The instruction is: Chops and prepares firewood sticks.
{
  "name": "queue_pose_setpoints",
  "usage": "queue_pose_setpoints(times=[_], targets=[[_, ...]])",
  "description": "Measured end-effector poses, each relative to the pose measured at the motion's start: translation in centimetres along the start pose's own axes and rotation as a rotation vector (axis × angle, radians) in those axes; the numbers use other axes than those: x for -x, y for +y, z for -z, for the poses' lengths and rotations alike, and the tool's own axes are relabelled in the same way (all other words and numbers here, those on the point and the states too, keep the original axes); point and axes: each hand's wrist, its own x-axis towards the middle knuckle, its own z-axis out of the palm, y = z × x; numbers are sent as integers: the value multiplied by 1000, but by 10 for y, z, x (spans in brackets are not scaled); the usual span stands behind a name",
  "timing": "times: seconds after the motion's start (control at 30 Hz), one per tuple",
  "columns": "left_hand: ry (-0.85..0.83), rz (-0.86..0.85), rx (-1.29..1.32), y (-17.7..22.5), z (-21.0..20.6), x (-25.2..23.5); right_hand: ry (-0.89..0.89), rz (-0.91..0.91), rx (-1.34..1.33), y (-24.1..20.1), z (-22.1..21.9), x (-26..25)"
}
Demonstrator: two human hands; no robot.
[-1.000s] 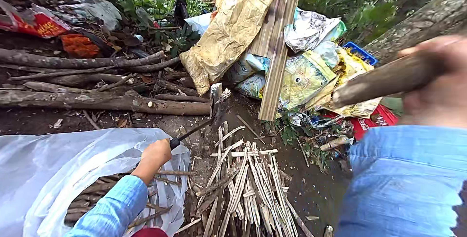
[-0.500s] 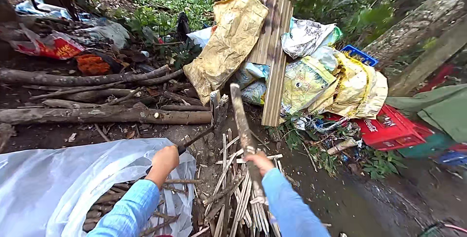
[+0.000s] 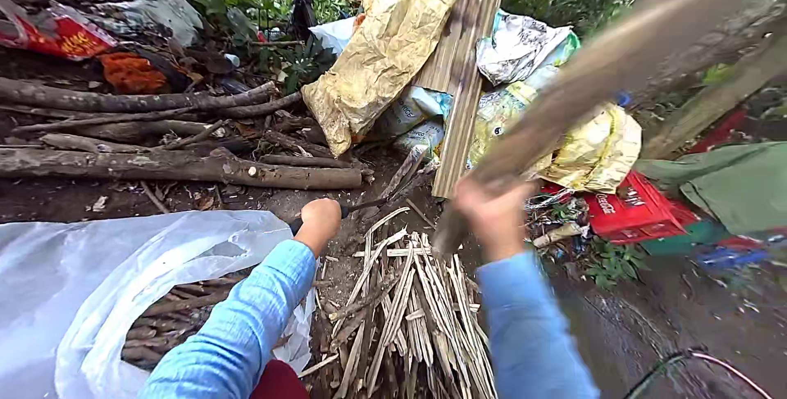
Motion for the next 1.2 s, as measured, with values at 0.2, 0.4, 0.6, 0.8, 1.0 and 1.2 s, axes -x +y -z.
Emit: queue_pose_setpoints(times=[0.2,0.4,0.6,0.8,1.0,1.2], targets=[[-379,-244,132,-47,-95,-29,-553,-961,219,161,-65,75],[-258,-250,-96,-29,-99,-3,-388,-844,155,142,-46,101],[-260,-285,-128,-26,-92,-13,-154,-469,-95,39,20,84],[-170,-219,-99,-3,-61,-23,204,169,-104,-58,131,30],[-62,-133,-81,18,-40,-23,327,475,-237,-90,173,-11],[-46,-85,-31,2,-42,-37,-47,-506,273,114,-24,85]])
